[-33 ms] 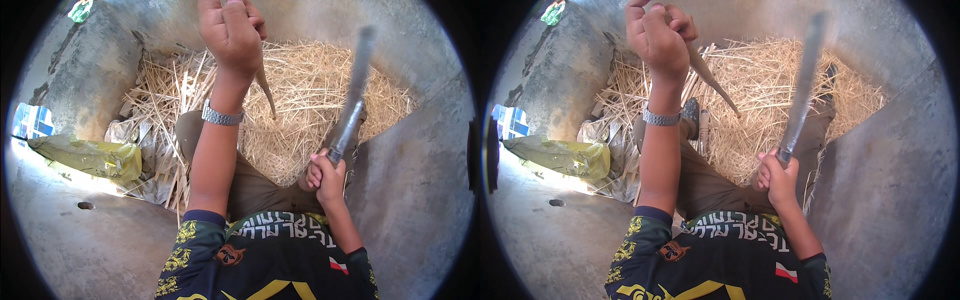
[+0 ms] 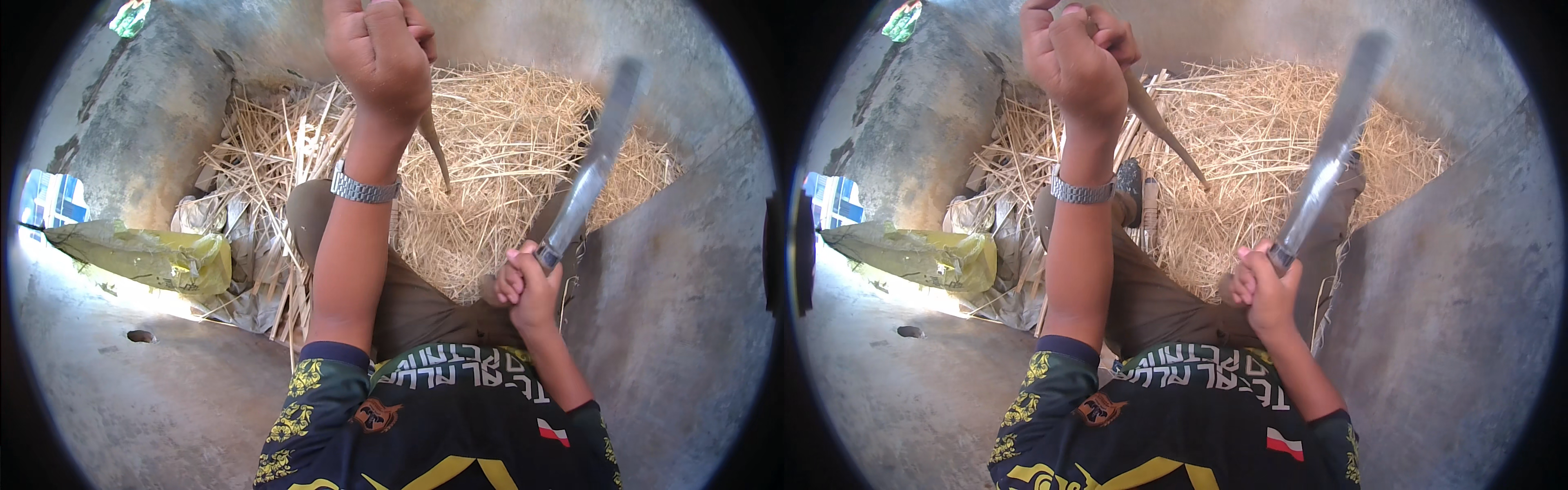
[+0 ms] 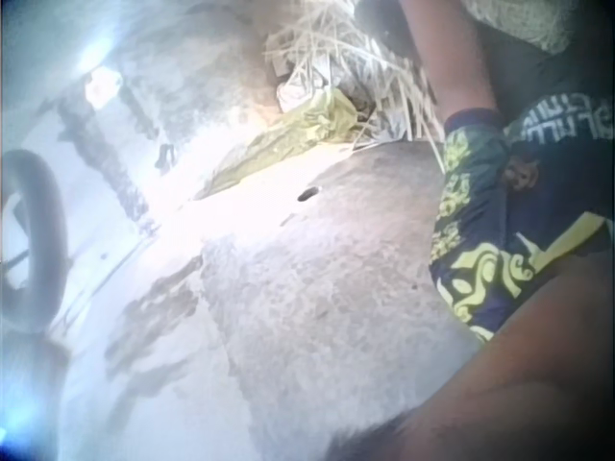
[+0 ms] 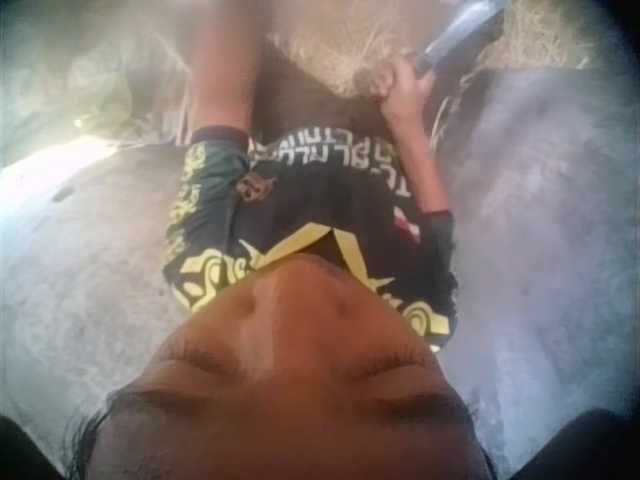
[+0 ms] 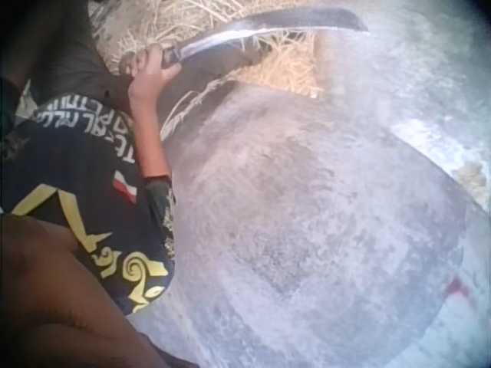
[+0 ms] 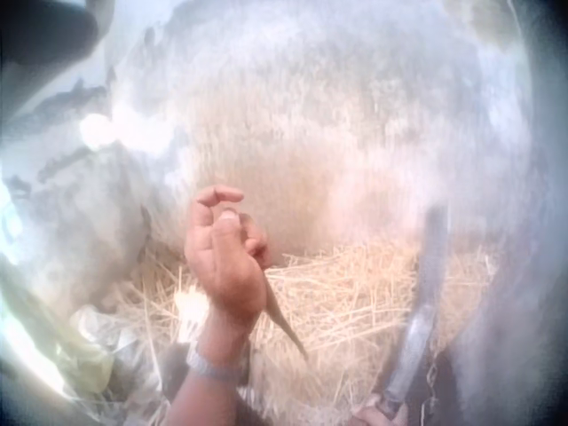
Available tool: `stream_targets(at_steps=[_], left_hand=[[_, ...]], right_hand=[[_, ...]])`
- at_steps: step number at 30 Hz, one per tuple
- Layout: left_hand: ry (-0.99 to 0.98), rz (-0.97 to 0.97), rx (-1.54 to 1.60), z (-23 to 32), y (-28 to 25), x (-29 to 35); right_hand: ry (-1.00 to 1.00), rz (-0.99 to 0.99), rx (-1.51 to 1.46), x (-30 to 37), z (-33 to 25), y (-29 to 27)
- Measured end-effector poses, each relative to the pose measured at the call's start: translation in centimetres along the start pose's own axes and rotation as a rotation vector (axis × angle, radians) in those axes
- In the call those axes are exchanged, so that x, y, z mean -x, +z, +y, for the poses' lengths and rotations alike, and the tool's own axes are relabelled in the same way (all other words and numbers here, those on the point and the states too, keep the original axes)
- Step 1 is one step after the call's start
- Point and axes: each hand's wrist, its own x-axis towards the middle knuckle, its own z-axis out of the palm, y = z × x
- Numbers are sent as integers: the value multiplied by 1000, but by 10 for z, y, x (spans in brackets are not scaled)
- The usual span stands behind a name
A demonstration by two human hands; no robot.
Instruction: The person sits on the floor and uses a large knife to split long bamboo stalks into thin strips. They hold the stalk with one hand and repeatedly strike it with the knife to separate the fibers, accumulating a pile of processed bamboo strips.
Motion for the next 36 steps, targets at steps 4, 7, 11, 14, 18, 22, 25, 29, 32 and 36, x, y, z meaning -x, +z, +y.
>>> stream_targets(at_steps=[4, 7, 11, 14, 18, 22, 25, 29, 32, 36], left_hand=[[-12, -3, 23, 0, 7, 3], [22, 3, -2, -2, -3, 0], [59, 49, 0, -8, -6, -5], [105, -17, -81, -11, 0, -5], [31, -8, -35, -5, -12, -7], [38, -6, -11, -9, -13, -7], [54, 75, 17, -14, -12, -7], [160, -24, -110, -18, -14, -5], [153, -59, -123, -17, -22, -8], [66, -16, -72, -7, -39, -13]], right_hand=[[572, -110, 304, 4, 21, -5], [526, -1, 354, -10, 0, -17], [28, 56, 147, -7, -3, -7], [213, -33, 325, -8, 44, -6], [513, -126, 401, -14, 33, 4], [82, -70, 521, -9, 9, 13], [-178, -53, 213, -6, 2, 27], [340, -162, 631, -17, 57, -23], [214, -117, 762, -13, 62, -40], [166, -76, 528, -6, 12, -16]])
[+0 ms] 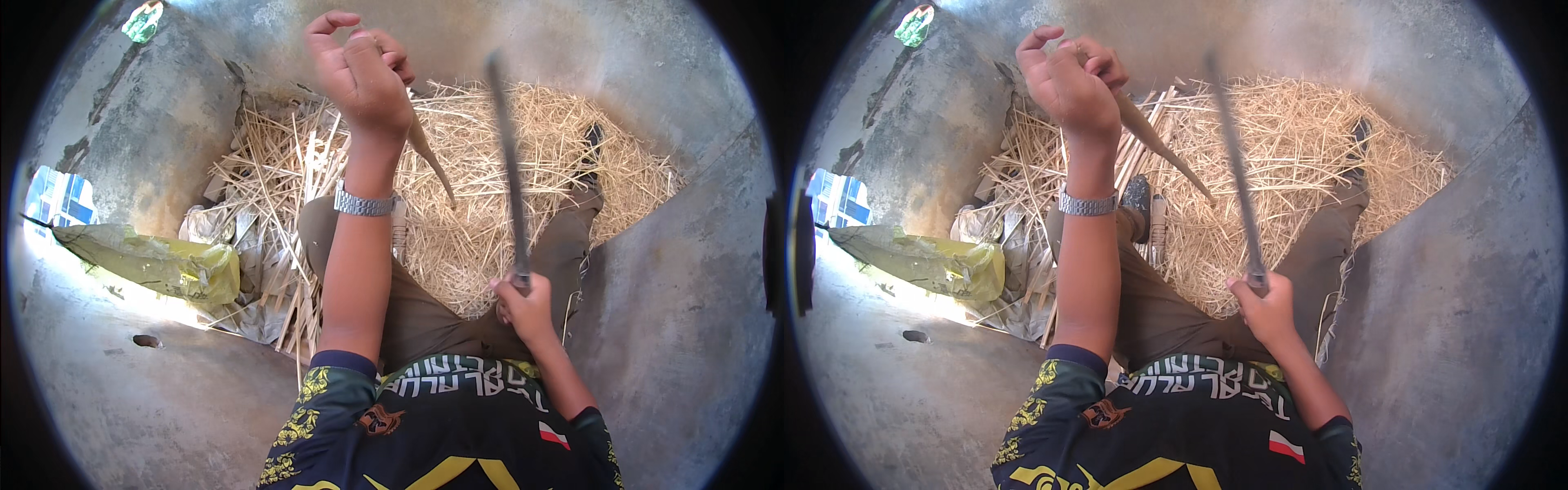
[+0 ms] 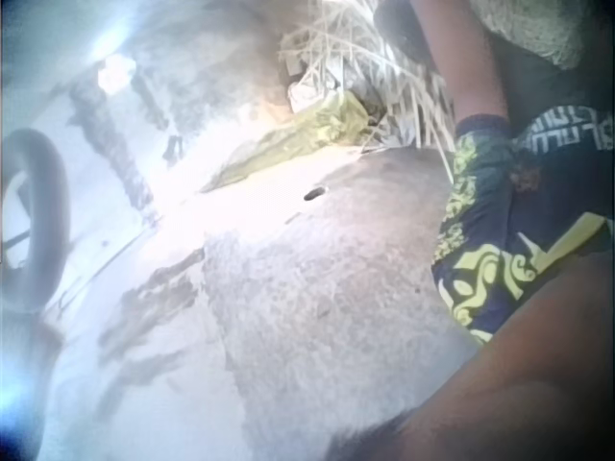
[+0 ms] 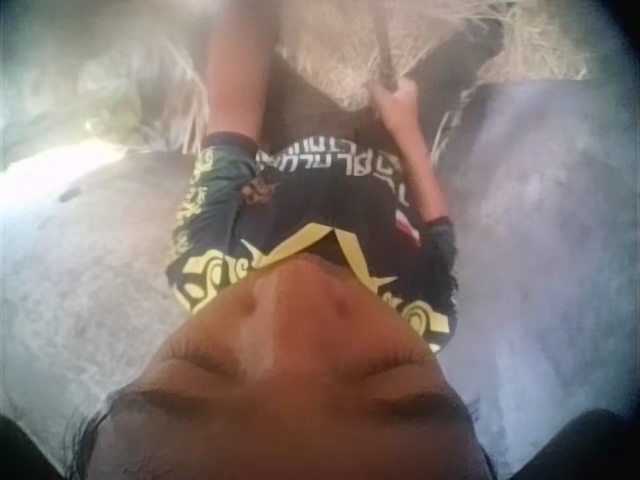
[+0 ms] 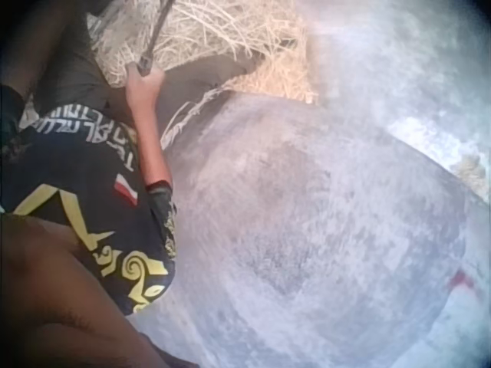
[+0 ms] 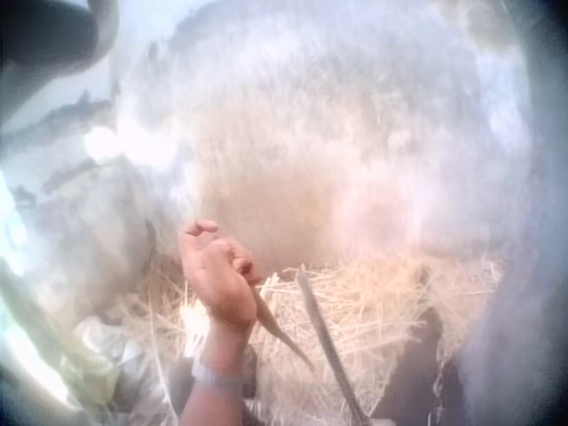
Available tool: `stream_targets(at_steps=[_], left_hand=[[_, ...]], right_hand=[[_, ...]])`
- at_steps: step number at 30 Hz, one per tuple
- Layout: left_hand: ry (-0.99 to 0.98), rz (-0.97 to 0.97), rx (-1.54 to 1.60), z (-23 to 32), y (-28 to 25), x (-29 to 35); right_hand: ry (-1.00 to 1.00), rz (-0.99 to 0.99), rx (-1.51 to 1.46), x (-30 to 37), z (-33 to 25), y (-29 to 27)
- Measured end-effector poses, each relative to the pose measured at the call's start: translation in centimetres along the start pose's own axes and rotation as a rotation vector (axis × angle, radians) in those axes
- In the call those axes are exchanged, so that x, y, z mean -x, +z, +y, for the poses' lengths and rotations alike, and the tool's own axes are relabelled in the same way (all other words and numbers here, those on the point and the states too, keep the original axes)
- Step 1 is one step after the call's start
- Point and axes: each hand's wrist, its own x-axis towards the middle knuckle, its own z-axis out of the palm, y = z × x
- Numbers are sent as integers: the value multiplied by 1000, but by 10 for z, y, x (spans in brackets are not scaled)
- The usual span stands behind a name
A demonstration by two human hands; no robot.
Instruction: The person sits on the floor and uses a large knife to split long bamboo stalks into thin strips. They hold the stalk with one hand and repeatedly strike it with the knife to separate the fibers, accumulating a pile of processed bamboo strips.
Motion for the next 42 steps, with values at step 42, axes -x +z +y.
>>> stream_targets(at_steps=[42], left_hand=[[31, -42, 98, 4, 21, 11]], right_hand=[[-84, 107, 241, 24, -29, -7]])
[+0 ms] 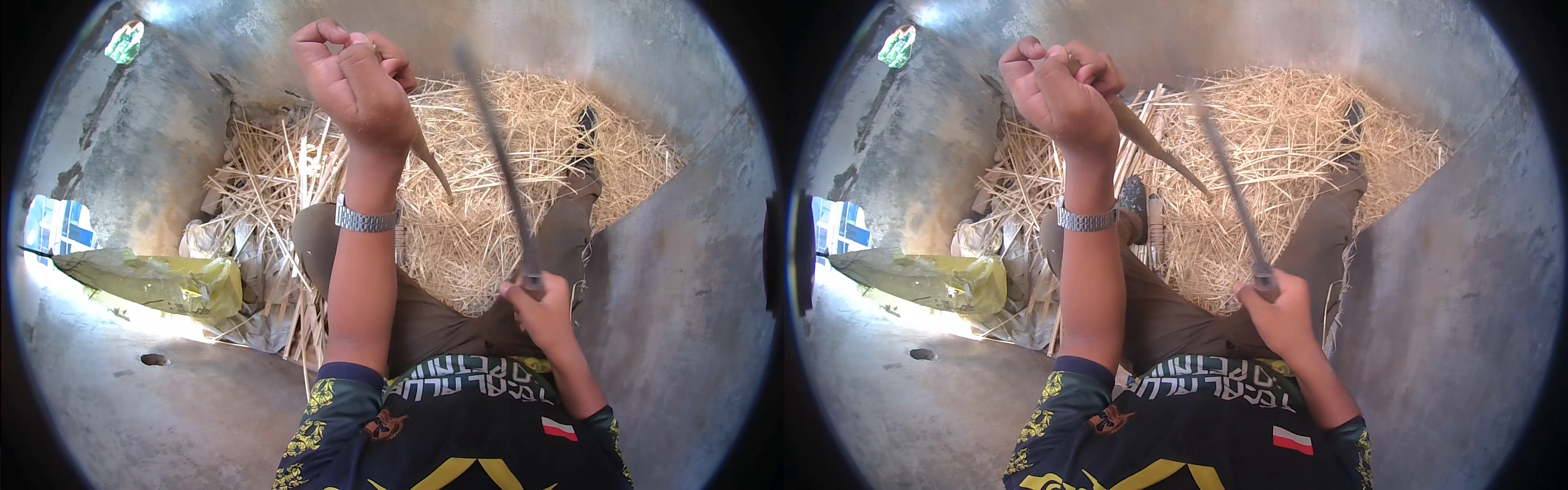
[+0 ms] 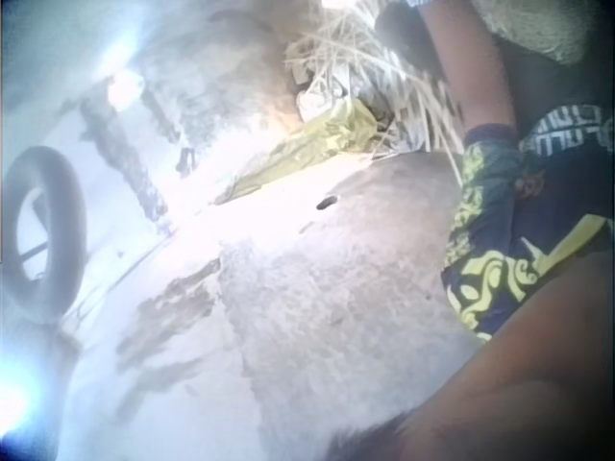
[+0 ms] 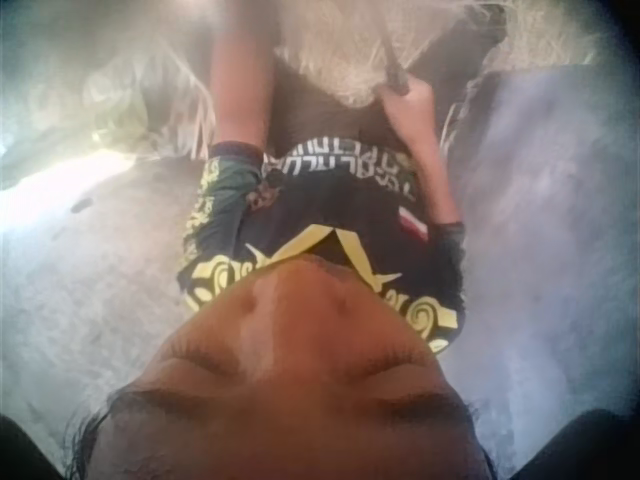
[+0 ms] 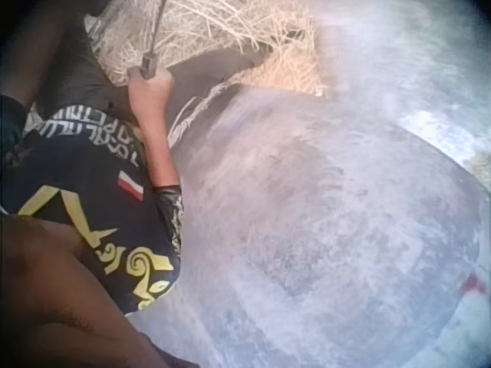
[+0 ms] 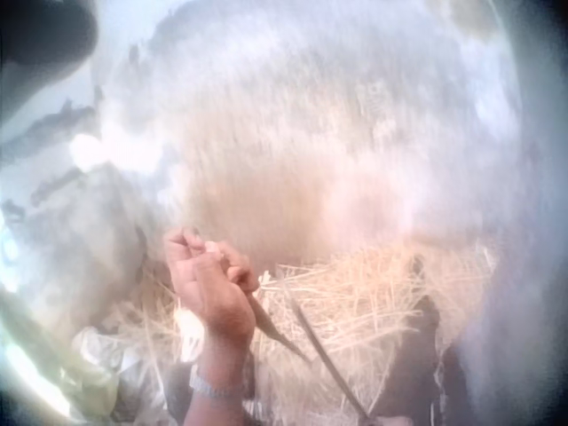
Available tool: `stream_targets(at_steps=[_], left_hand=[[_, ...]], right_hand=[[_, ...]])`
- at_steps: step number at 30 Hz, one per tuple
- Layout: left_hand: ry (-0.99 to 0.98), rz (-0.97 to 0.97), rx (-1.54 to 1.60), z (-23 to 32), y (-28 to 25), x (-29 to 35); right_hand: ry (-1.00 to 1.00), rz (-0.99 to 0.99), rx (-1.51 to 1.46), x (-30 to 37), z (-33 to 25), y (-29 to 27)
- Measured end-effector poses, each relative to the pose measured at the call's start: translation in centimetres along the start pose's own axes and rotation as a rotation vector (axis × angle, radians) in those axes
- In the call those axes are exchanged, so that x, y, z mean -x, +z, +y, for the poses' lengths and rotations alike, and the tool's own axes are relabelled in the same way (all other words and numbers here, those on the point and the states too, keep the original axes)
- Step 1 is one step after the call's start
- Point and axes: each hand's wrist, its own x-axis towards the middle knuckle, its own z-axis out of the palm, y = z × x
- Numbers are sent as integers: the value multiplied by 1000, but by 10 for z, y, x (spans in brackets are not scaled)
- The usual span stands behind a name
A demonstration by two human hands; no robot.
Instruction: The person sits on the floor and uses a large knife to split long bamboo stalks into thin strips. They hold the stalk with one hand and repeatedly strike it with the knife to separate the fibers, accumulating a pile of processed bamboo strips.
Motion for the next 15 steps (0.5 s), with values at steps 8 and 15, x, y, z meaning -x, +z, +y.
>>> stream_targets(at_steps=[8, 15], left_hand=[[148, -88, -112, -11, 13, 12], [-36, -16, -34, -17, 23, 2]], right_hand=[[1, -70, 81, -18, 76, 23], [266, -166, -55, 1, 25, -9]])
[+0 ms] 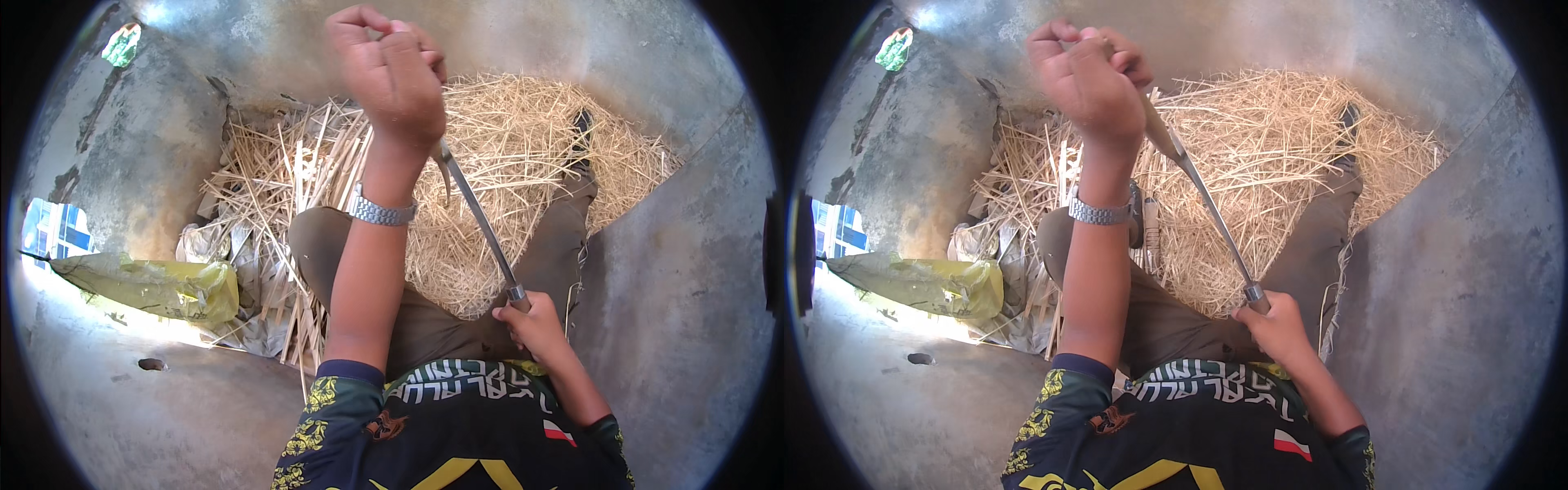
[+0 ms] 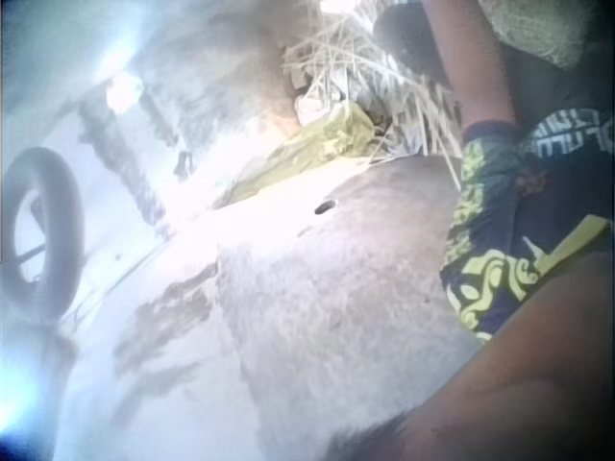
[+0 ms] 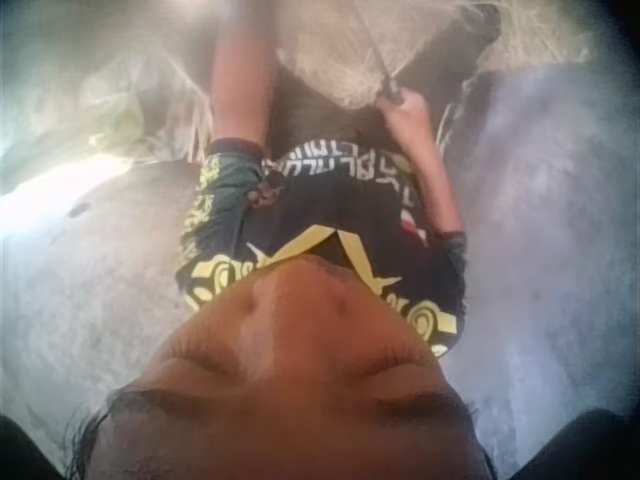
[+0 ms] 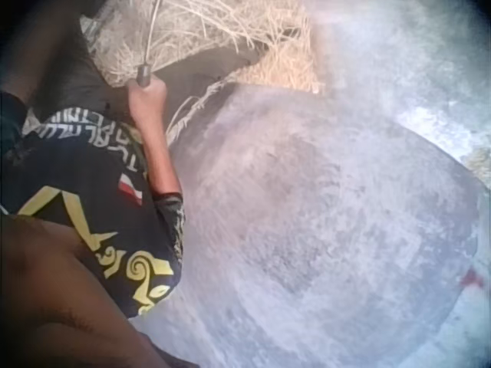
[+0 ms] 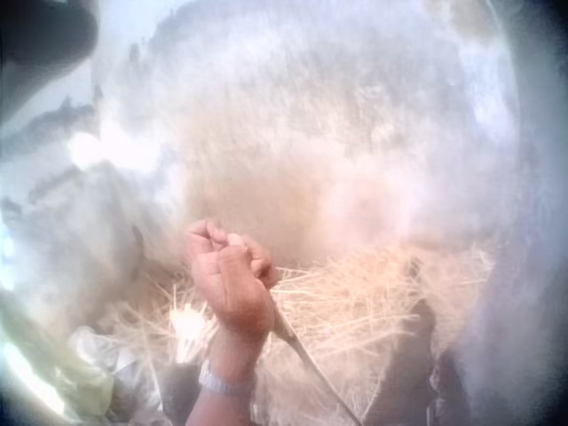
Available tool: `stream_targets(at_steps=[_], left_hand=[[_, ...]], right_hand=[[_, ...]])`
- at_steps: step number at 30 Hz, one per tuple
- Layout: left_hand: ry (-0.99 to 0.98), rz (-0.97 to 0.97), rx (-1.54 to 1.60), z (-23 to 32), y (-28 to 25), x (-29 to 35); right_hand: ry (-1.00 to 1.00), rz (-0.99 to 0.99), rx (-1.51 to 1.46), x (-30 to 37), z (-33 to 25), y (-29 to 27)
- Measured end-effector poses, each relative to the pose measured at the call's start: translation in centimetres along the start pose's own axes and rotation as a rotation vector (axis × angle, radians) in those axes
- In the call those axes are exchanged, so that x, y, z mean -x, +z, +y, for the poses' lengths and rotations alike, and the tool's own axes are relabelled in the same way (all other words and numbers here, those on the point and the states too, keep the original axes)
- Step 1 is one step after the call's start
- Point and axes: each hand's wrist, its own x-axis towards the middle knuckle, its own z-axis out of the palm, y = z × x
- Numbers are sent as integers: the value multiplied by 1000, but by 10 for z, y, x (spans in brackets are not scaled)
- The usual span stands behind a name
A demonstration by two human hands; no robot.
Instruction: The person sits on the floor and uses a large knife to split long bamboo stalks into thin strips. They hold the stalk with one hand and repeatedly strike it with the knife to separate the fibers, accumulating a pile of processed bamboo strips.
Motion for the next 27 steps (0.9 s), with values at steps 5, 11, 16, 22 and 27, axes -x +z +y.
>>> stream_targets(at_steps=[5, 11, 16, 22, 27], left_hand=[[63, 41, 40, -7, 18, 4], [351, 34, -148, -22, -2, -29], [477, 80, -201, -37, 10, -35], [313, -18, -152, -34, 24, -26], [463, -201, -276, -43, 28, -20]], right_hand=[[342, -506, -694, -14, 7, -15], [-471, 261, 142, -15, -14, 0], [-508, 97, -486, -46, -5, 29], [-244, 198, 241, -93, 46, 16], [142, -197, -357, -78, 26, 16]])
